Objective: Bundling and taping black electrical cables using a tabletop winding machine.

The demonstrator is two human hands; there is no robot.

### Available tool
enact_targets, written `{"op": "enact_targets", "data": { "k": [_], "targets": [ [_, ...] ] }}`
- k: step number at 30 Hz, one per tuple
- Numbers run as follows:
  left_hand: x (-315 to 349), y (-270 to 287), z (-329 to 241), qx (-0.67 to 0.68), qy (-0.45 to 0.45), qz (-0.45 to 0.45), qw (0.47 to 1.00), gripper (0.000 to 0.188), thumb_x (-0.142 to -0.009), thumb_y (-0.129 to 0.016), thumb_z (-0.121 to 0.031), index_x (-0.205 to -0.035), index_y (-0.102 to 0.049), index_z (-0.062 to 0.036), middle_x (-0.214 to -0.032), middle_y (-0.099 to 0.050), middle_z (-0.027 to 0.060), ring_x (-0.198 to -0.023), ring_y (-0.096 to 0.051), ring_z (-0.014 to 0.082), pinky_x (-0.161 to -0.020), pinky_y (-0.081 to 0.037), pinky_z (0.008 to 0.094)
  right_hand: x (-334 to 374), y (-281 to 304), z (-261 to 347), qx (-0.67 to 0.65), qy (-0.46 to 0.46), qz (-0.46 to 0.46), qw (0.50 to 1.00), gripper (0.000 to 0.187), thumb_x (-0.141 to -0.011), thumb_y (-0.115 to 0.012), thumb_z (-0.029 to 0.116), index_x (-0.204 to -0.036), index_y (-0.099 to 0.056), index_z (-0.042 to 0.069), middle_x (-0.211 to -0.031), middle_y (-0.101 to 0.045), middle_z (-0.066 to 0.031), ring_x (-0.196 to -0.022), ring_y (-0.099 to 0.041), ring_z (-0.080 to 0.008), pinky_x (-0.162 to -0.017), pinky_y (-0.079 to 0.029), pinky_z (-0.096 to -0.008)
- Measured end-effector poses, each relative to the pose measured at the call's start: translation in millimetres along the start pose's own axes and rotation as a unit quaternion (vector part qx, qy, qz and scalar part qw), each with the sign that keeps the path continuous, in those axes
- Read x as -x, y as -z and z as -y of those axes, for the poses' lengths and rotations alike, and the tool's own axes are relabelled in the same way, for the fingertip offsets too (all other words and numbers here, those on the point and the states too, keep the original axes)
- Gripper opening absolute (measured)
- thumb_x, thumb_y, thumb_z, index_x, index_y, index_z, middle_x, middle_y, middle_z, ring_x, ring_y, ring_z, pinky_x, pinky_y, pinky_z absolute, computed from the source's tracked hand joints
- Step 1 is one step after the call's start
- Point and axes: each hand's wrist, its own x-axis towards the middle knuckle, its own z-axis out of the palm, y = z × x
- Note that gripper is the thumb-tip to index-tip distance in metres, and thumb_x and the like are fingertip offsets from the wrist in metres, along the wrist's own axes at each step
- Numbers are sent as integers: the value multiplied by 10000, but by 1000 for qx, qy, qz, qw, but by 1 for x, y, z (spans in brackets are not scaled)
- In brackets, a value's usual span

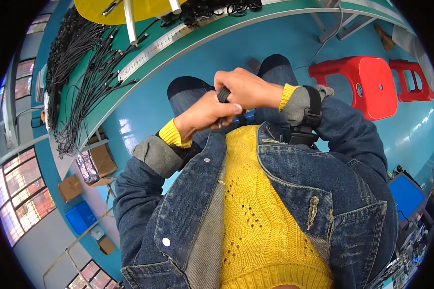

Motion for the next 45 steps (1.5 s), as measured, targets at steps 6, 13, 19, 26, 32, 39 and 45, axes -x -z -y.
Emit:
{"op": "enact_targets", "data": {
  "k": [6,13,19,26,32,39,45],
  "targets": [
    [2,19,-9,57,144,20,988,386,-841,-580,-378,-837,-569,8,-563,-529,26,-373,-423,65,-323,-313,169,-2,-34,-10,-260,-102,-99,955,163,-705,-545,124,-784,-575,-16,-663,-608,-181,-673,-604,-341,-609,-466,-407],
    [7,7,5,66,46,41,996,379,-847,-582,-327,-917,-554,44,-586,-517,23,-399,-413,44,-333,-297,158,-2,-25,-9,-77,-39,-37,996,146,-697,-539,88,-804,-566,-9,-635,-587,-197,-623,-600,-341,-555,-459,-401],
    [-1,28,-1,31,68,59,995,300,-839,-607,-239,-903,-553,49,-619,-543,27,-407,-424,42,-327,-304,159,2,-34,-7,-271,-151,-73,948,170,-692,-561,119,-821,-548,8,-624,-582,-191,-615,-580,-376,-542,-461,-422],
    [-8,29,2,58,123,101,986,244,-831,-605,-190,-883,-557,44,-614,-536,20,-428,-439,35,-340,-314,159,-3,-22,-5,44,-30,-4,999,150,-683,-578,109,-801,-567,16,-625,-587,-188,-600,-588,-361,-548,-466,-423],
    [-5,24,6,29,83,46,995,177,-808,-619,-169,-827,-563,-1,-569,-493,-3,-436,-429,39,-363,-316,171,0,-36,-9,-5,-49,-88,995,164,-699,-570,157,-770,-540,12,-633,-599,-182,-610,-603,-345,-546,-476,-411],
    [-16,25,20,-56,70,-7,996,93,-782,-619,-95,-802,-535,-62,-574,-447,-18,-446,-371,49,-390,-264,209,2,-38,-10,136,11,-118,984,155,-679,-602,156,-754,-527,43,-628,-603,-132,-589,-611,-310,-520,-478,-395],
    [-8,11,11,-132,30,-82,987,113,-774,-634,-125,-752,-535,-75,-560,-444,-24,-451,-375,67,-414,-286,225,3,-31,-7,137,57,-117,982,166,-681,-610,150,-761,-503,52,-682,-581,-99,-642,-607,-288,-532,-478,-369]
  ]
}}
